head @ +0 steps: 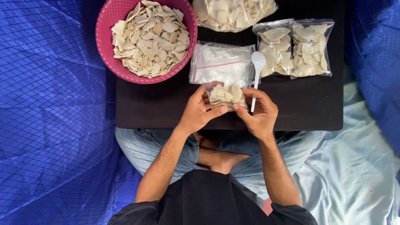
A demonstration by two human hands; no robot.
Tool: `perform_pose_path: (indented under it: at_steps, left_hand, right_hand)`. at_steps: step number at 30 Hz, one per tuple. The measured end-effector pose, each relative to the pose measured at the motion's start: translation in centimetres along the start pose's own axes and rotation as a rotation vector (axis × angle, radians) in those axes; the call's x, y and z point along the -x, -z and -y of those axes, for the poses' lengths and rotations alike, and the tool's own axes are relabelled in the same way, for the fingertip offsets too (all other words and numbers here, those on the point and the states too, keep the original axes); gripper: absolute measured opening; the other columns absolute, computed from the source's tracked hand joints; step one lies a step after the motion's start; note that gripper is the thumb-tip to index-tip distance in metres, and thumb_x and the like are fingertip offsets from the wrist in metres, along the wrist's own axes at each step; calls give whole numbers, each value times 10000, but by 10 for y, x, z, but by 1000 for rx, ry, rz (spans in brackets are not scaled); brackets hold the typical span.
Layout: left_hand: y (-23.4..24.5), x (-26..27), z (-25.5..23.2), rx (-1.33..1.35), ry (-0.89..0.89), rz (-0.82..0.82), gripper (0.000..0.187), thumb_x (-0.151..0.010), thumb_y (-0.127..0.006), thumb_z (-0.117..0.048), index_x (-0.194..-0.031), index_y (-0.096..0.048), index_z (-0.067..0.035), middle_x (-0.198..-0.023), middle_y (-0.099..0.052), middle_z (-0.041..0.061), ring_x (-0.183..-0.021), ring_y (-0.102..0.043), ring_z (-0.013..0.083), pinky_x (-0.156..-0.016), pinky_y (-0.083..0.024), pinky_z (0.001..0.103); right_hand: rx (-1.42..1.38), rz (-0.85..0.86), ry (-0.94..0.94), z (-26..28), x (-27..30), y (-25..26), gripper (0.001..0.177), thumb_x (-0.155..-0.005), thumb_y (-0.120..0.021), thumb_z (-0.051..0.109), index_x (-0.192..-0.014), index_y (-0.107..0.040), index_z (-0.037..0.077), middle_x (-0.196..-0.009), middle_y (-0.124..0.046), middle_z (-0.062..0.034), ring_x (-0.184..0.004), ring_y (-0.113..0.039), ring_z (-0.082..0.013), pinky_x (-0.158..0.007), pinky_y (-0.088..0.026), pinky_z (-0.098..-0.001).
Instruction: Packing chips from a bowl into small plastic bags using a spoon.
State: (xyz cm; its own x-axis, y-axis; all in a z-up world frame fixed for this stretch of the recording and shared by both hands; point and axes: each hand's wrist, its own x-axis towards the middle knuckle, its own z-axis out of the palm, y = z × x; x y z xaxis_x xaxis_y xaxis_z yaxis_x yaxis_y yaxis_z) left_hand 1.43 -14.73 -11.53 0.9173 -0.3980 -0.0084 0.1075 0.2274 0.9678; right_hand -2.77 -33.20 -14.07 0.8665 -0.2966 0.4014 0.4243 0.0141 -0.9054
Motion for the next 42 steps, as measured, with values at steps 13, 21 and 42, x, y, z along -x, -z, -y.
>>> perform_pose_path:
  at_steps: [13, 21, 42]
  left_hand:
    - [6, -4, 3, -64, -152, 40, 400, -881, -820, -105, -1240, -649, -55, -1071, -729, 52, -1025, -671, 110, -892, -580, 308]
    - [3, 2, 6, -123, -178, -4, 385, -861, -859, -136, -1186, -678, -36, -976, -734, 91, -953, -691, 141, -801, -598, 331]
    - [5, 10, 9, -81, -257, 0, 369, -879, -853, -118, -1203, -687, -61, -1039, -737, 78, -1023, -675, 122, -842, -609, 325]
  right_hand:
    - [56, -73, 0, -2, 2, 5, 330, -821, -877, -41, -1079, -683, -112, -871, -732, -182, -799, -690, -155, -704, -584, -328]
    - [39, -52, -17, 0, 3, 5, 270, -837, -855, -82, -1040, -681, -120, -731, -673, -163, -671, -633, -116, -598, -517, -253]
    - [113, 9, 55, -1, 7, 2, 218, -838, -911, -43, -980, -747, -72, -767, -734, -165, -711, -627, -95, -627, -542, -295]
